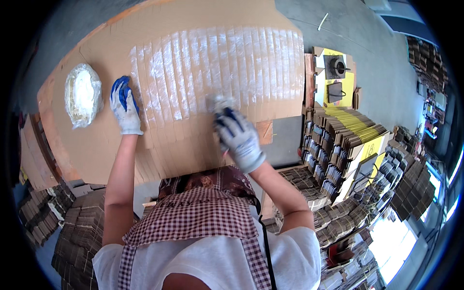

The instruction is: The person aligns a stack of flat cardboard pieces and then uses a small scraper to spread a white adhesive substance from a plastic bag onto the surface of the cardboard. The person works methodically to cover a rectangular area of the board with the glue.

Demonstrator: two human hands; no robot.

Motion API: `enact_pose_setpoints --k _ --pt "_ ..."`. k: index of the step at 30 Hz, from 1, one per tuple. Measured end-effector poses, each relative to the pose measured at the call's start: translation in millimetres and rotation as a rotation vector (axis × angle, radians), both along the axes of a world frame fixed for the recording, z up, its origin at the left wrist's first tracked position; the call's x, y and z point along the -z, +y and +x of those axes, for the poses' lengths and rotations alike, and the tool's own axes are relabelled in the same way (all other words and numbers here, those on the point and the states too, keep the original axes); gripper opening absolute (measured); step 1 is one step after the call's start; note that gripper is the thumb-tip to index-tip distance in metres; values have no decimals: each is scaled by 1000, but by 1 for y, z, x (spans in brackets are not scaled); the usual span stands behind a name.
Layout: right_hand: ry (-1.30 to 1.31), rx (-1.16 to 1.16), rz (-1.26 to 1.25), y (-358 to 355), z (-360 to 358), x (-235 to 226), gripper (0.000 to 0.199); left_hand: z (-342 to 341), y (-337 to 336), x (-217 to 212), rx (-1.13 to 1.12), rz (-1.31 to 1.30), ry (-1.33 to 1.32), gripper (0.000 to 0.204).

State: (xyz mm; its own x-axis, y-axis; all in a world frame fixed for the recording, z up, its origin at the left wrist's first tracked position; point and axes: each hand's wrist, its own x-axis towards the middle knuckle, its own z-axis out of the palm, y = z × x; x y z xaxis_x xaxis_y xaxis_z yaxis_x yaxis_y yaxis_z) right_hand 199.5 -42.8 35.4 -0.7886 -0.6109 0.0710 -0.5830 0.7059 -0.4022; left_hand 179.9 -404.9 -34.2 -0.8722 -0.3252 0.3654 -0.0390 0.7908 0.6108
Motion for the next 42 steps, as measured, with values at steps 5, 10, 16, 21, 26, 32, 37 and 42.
enact_pose_setpoints --k 5,10,16,21,26,32,37,42 --pt "-74 -172 -26 -17 13 13 41 -4 -1 6 0 41 33 27" --pt "-74 -5 10 7 2 6 43 1 -7 6 -13 0 15 28" --pt "-112 -216 -49 -51 16 -9 40 -3 -3 13 -8 16 45 28" --pt "-22 214 15 41 -2 12 43 -1 -7 13 12 126 56 28" --pt "-16 832 -362 111 2 -16 33 1 -11 7 26 152 124 29" --pt "-347 1084 -1342 109 14 -3 37 20 82 -58 499 -69 188 41" --pt "-475 1145 -895 44 14 -8 34 33 213 -16 1356 -256 -151 46" --pt "-50 793 -520 46 4 32 39 18 252 -1 1349 -515 -554 45"
